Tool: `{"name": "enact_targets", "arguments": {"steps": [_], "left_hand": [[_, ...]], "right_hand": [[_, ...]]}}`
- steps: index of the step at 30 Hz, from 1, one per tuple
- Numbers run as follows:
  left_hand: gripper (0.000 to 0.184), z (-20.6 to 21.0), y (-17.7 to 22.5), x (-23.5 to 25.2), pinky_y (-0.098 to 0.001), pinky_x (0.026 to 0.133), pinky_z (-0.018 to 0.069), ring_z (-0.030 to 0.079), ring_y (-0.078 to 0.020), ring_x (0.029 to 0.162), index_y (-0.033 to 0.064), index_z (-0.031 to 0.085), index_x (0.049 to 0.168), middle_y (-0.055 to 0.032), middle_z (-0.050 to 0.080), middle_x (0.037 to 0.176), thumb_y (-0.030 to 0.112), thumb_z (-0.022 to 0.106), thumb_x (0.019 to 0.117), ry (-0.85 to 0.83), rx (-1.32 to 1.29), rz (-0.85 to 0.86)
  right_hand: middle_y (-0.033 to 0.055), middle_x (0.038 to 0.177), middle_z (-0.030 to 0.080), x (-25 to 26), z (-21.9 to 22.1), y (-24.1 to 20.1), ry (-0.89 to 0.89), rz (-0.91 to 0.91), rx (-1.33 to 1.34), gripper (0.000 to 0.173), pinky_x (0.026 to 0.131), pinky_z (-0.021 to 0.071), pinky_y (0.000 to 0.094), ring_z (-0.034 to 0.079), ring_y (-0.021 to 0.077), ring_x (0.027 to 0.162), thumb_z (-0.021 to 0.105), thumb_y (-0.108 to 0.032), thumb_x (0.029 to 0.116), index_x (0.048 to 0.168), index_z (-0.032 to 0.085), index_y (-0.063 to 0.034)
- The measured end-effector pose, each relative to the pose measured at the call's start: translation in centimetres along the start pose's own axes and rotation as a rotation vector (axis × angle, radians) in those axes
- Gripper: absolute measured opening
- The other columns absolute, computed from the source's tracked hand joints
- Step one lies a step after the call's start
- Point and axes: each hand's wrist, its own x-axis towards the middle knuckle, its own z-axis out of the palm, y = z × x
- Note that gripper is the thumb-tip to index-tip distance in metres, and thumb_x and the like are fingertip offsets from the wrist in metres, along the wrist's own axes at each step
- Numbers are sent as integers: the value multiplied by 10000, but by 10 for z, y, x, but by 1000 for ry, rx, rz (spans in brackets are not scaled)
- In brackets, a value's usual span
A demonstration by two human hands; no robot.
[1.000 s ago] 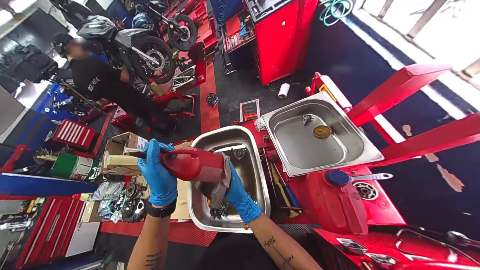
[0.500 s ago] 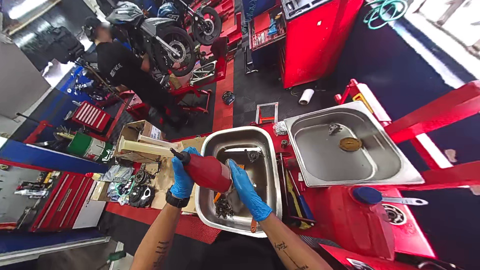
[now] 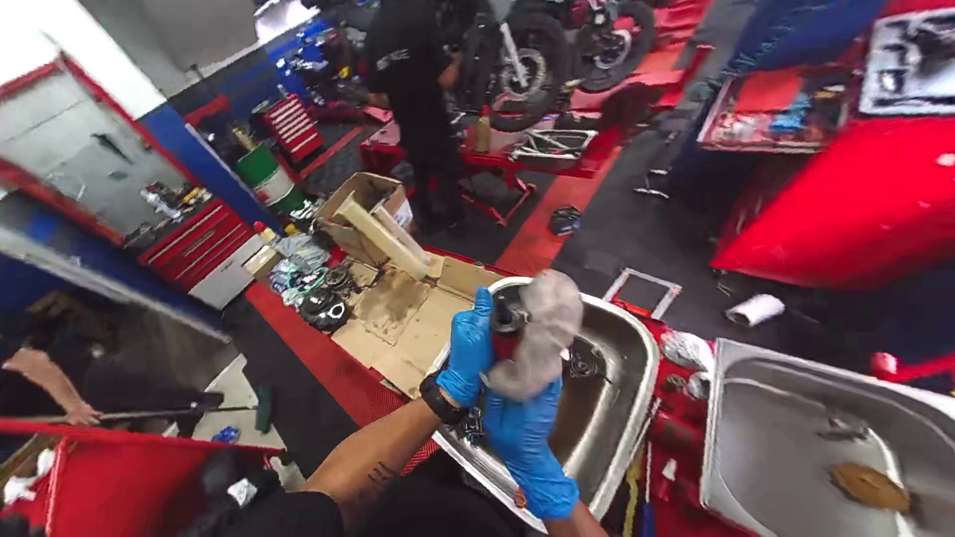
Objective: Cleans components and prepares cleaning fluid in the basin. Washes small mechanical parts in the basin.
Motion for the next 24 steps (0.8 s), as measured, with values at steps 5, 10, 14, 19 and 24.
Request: {"name": "enact_targets", "arguments": {"steps": [5,10,14,19,24], "left_hand": [[546,-15,-15,-11,-273,545,458,515,-53,530,97,512,590,44,483,538,273,372,1088,21,134,56],[550,-22,-12,1,-274,518,433,486,-57,501,115,478,568,46,461,522,264,386,1089,54,3,43],[549,-30,-13,15,-271,510,420,481,-57,503,105,480,572,40,454,522,288,399,1084,67,-6,86],[546,-56,-37,51,-294,530,454,521,-73,525,78,529,587,24,496,538,284,419,1080,136,44,100],[481,-127,-76,118,-231,646,541,602,-1,617,124,587,675,96,583,606,185,366,1097,177,5,50]], "right_hand": [[-29,1141,650,-4,-10,49,-188,560,583,512,978,510,188,602,-61,1078,446,-378,1062,1307,526,65],[45,1204,668,-27,21,87,-110,831,712,376,983,558,324,648,92,1116,382,-193,1062,1357,534,-15],[18,1171,692,-29,34,94,-141,1027,932,356,908,597,370,677,118,1075,361,-289,1070,1344,535,-143],[23,1071,683,-31,59,87,-327,1022,539,323,837,591,298,666,66,956,391,-177,1070,1302,570,-42],[4,786,715,-20,38,66,-505,1113,325,495,710,607,349,696,105,747,393,-419,1092,925,740,-108]]}}
